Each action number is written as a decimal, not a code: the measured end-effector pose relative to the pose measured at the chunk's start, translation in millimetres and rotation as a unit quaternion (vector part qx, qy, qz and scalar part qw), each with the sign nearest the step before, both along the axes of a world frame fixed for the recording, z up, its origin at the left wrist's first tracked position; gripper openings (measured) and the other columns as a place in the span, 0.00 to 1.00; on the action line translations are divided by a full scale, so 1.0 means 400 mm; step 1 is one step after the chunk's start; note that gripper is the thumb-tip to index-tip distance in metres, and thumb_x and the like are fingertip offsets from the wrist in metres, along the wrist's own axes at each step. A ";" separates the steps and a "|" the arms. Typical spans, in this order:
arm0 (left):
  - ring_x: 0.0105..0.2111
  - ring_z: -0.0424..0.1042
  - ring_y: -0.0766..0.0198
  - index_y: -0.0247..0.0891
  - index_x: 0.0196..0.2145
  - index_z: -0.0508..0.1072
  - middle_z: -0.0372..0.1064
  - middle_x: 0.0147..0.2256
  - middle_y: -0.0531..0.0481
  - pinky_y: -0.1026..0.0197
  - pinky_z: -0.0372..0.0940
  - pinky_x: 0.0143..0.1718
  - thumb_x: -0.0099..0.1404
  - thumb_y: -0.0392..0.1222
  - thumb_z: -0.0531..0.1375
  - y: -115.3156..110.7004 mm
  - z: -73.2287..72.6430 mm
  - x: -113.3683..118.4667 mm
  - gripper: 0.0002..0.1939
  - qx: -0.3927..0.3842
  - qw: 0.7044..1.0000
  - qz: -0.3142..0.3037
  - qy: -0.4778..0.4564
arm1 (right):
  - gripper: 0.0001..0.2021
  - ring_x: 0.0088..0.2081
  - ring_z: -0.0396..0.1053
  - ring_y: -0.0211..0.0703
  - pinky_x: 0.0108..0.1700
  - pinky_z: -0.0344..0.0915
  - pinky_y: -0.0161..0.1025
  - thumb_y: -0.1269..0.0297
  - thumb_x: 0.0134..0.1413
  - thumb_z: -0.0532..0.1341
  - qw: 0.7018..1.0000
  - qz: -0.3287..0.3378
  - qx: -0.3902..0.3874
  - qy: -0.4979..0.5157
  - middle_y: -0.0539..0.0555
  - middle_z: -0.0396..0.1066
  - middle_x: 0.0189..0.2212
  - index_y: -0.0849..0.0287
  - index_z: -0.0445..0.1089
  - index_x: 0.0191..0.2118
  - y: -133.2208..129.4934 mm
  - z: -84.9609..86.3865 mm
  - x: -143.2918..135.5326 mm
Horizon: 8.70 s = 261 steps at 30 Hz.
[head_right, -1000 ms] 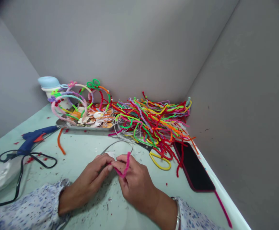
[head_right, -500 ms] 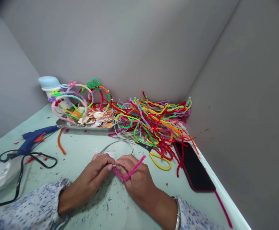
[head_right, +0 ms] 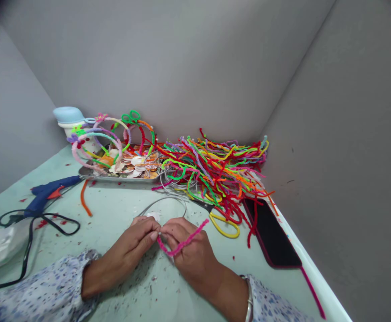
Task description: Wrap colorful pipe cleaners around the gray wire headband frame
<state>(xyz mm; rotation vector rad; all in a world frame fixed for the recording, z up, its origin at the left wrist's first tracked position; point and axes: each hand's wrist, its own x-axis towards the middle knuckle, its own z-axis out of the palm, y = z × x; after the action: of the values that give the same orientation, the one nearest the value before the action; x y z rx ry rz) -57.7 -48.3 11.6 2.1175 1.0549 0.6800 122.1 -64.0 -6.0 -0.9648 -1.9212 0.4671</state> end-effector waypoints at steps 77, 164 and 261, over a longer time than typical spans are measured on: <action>0.32 0.60 0.63 0.38 0.27 0.62 0.61 0.27 0.54 0.59 0.55 0.37 0.69 0.43 0.53 0.006 -0.024 0.002 0.13 0.018 0.999 0.038 -0.021 | 0.09 0.37 0.68 0.41 0.40 0.64 0.38 0.75 0.58 0.55 0.999 -0.006 -0.039 -0.025 0.53 0.70 0.35 0.57 0.69 0.41 -0.001 -0.008 0.005; 0.38 0.64 0.59 0.38 0.38 0.66 0.68 0.36 0.48 0.57 0.60 0.41 0.65 0.41 0.56 0.000 -0.026 0.003 0.05 0.008 0.997 0.075 -0.026 | 0.05 0.35 0.67 0.41 0.37 0.63 0.37 0.72 0.59 0.57 0.997 -0.025 -0.070 -0.015 0.53 0.68 0.33 0.58 0.69 0.37 0.001 -0.002 0.007; 0.35 0.71 0.61 0.40 0.36 0.74 0.74 0.32 0.50 0.58 0.64 0.41 0.63 0.40 0.61 0.006 -0.020 -0.003 0.04 0.116 0.989 0.072 -0.060 | 0.04 0.31 0.65 0.40 0.33 0.63 0.37 0.69 0.60 0.56 0.995 -0.035 -0.086 -0.020 0.52 0.67 0.30 0.58 0.69 0.36 0.001 0.004 0.005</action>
<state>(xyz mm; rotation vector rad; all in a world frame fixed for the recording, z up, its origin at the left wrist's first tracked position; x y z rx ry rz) -59.1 -46.0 3.4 2.1762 1.1155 1.0314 124.1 -63.6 -4.6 -1.1567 -1.8985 0.5834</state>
